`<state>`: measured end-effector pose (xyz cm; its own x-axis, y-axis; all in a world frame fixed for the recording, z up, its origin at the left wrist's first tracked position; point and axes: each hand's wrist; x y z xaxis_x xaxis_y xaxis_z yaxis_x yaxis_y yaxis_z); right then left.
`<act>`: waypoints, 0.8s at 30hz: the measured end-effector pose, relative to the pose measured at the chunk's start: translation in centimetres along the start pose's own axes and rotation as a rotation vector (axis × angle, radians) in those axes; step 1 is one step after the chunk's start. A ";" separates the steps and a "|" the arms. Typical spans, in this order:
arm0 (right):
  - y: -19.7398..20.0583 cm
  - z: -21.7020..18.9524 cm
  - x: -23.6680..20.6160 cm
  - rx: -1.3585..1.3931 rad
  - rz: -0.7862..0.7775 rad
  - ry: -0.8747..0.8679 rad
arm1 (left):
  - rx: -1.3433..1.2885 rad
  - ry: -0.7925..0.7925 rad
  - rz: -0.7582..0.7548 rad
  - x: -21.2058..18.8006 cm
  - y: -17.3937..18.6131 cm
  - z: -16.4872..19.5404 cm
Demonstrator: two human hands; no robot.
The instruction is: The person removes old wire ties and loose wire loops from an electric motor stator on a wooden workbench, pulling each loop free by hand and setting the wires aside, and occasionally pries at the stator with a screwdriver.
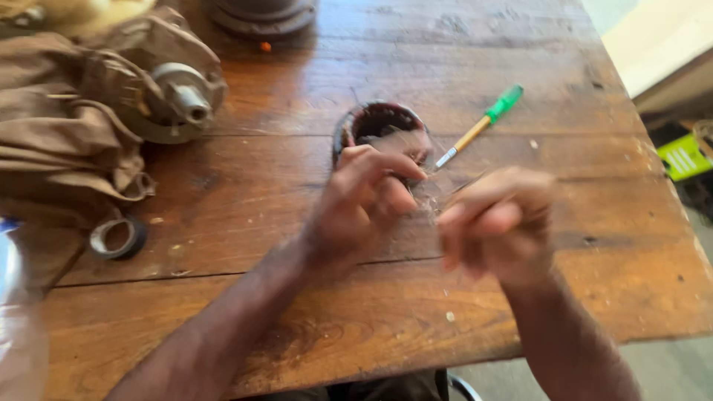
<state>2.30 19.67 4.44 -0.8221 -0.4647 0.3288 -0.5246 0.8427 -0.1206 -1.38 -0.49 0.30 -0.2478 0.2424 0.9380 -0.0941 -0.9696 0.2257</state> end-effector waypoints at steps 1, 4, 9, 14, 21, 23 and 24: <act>0.6 -0.1 0.1 0.023 0.027 0.028 | 0.124 -0.102 -0.093 -0.5 -1.0 0.2; 2.0 0.2 1.2 0.058 0.119 0.029 | 0.066 -0.166 -0.239 -1.2 -2.5 1.6; 1.1 2.7 2.8 -0.113 -0.005 -0.040 | -0.002 -0.438 -0.097 1.1 -1.0 5.0; -1.4 4.5 1.2 -0.665 -0.111 0.082 | 0.021 -0.313 -0.027 3.9 2.2 6.3; -3.0 1.5 0.9 -1.012 -0.051 0.637 | -0.079 -0.065 0.310 2.2 0.9 2.2; -2.6 -0.1 -0.4 -1.159 0.047 0.706 | -0.016 -0.138 0.000 0.9 0.0 2.2; -2.1 -0.1 -0.3 -1.077 0.079 0.701 | 0.007 -0.154 -0.132 0.4 -0.6 2.2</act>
<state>3.69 18.06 4.68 -0.3797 -0.4395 0.8141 0.2315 0.8068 0.5435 0.75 0.12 1.10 -0.0830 0.3601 0.9292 -0.1089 -0.9301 0.3507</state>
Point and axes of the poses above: each hand's wrist, its own x-axis towards the middle knuckle, its own y-axis out of the back of the hand, z = x × y, and after that the axes turned 15 degrees about -y, right-handed
